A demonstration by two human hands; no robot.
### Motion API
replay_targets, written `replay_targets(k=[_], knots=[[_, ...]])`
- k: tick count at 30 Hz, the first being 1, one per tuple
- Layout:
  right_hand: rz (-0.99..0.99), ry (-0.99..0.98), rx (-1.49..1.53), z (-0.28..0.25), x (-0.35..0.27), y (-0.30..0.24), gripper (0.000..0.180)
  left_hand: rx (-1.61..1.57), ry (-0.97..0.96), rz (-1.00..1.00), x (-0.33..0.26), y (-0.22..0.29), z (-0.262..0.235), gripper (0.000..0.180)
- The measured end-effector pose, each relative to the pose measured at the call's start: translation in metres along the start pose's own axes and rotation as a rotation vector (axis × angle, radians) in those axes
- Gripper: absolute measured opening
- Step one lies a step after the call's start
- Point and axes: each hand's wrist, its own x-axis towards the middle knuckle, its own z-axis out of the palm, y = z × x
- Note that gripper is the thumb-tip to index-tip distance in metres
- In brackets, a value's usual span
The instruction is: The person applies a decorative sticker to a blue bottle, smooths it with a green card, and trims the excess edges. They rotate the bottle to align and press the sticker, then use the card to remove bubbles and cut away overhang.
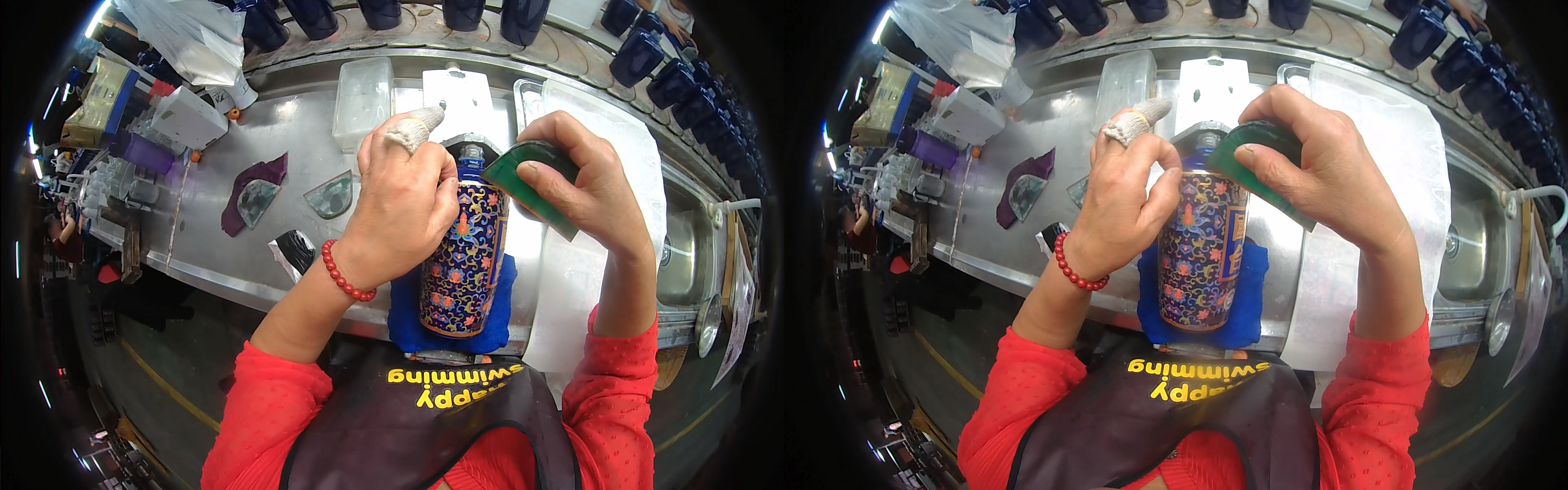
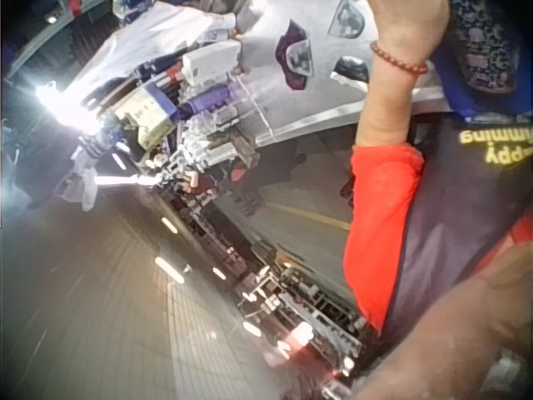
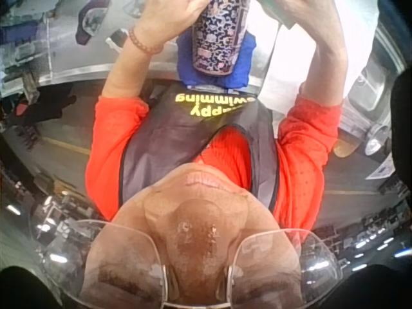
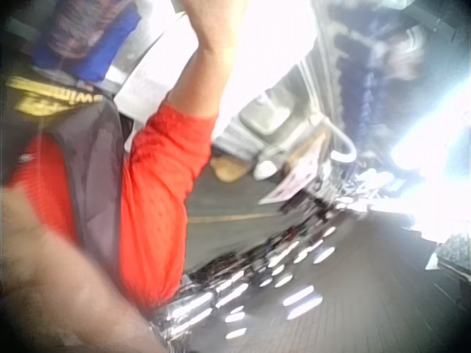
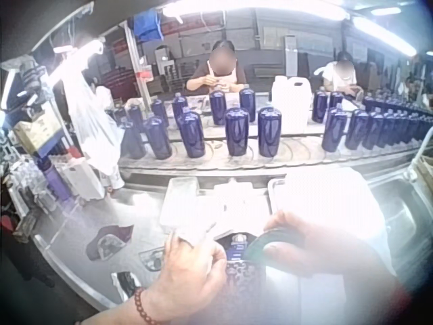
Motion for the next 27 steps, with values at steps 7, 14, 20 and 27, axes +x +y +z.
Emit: replay_targets(k=[7,14,20,27], knots=[[0.012,0.001,0.02,0.0,-0.001,-0.001,0.023,-0.026,-0.036,0.007,0.001,-0.001,0.001,0.014],[0.023,-0.002,0.016,-0.001,-0.002,-0.001,0.023,-0.042,-0.035,0.036,0.001,-0.001,0.0,0.013],[-0.03,0.003,0.0,0.001,0.002,-0.001,0.023,-0.024,-0.039,0.07,0.0,0.001,-0.002,0.013],[-0.065,-0.01,0.01,0.009,0.01,-0.002,0.025,0.02,-0.062,0.082,0.001,0.007,-0.005,0.014]])
